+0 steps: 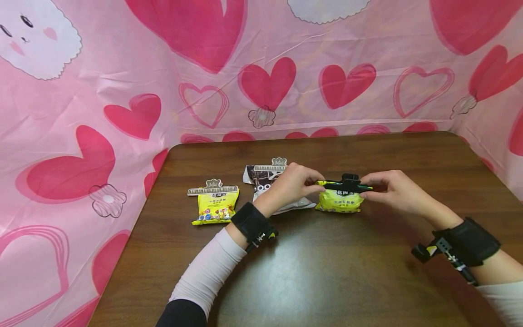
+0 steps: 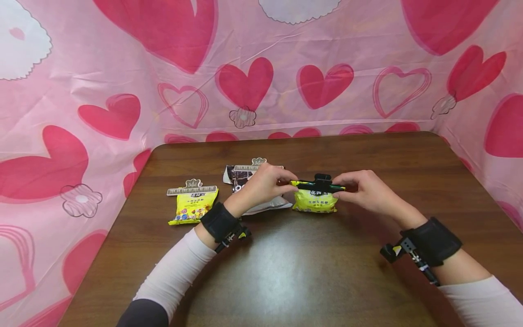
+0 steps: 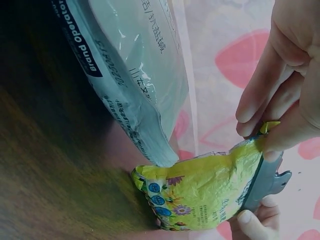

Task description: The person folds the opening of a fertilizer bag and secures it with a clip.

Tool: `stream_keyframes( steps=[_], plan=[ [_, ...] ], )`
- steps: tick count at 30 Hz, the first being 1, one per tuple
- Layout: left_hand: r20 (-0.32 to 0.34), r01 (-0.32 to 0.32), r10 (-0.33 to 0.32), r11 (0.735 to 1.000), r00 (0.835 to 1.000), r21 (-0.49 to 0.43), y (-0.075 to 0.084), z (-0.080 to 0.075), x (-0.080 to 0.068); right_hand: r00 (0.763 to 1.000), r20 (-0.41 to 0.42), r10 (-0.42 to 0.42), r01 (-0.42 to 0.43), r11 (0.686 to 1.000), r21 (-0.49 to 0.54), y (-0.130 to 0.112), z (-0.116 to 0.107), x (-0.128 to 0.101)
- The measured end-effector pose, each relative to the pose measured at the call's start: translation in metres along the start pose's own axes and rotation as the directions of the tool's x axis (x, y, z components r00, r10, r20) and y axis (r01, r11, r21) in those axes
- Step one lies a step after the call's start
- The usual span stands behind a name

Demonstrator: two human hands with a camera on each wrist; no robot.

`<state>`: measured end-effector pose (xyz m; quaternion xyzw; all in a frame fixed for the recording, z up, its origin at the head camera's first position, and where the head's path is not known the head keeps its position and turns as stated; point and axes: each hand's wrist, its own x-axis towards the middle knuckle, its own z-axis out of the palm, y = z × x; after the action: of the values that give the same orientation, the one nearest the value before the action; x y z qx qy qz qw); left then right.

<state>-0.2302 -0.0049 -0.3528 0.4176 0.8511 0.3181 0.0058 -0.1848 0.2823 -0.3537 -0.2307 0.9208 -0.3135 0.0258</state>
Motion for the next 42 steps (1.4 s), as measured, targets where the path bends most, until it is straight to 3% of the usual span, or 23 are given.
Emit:
stream_keyframes(
  steps=[10, 27, 37, 42],
  plan=[
    [0.018, 0.024, -0.024, 1.000, 1.000, 0.002, 0.001, 0.002, 0.000, 0.999, -0.036, -0.039, 0.038, 0.999, -0.024, 0.003, 0.002, -0.001],
    [0.050, 0.013, -0.013, 1.000, 0.999, -0.011, 0.008, 0.010, 0.010, 1.000, 0.018, -0.001, 0.001, 1.000, 0.022, 0.012, -0.010, -0.005],
    [0.057, 0.112, -0.106, 0.988, 0.993, -0.104, 0.010, 0.020, 0.027, 0.994, 0.061, 0.090, -0.098, 0.985, 0.143, 0.030, -0.015, -0.008],
    [0.069, 0.194, -0.184, 0.966, 0.980, -0.170, 0.009, 0.024, 0.034, 0.991, 0.047, 0.126, -0.133, 0.973, 0.187, 0.036, -0.016, -0.007]
  ],
)
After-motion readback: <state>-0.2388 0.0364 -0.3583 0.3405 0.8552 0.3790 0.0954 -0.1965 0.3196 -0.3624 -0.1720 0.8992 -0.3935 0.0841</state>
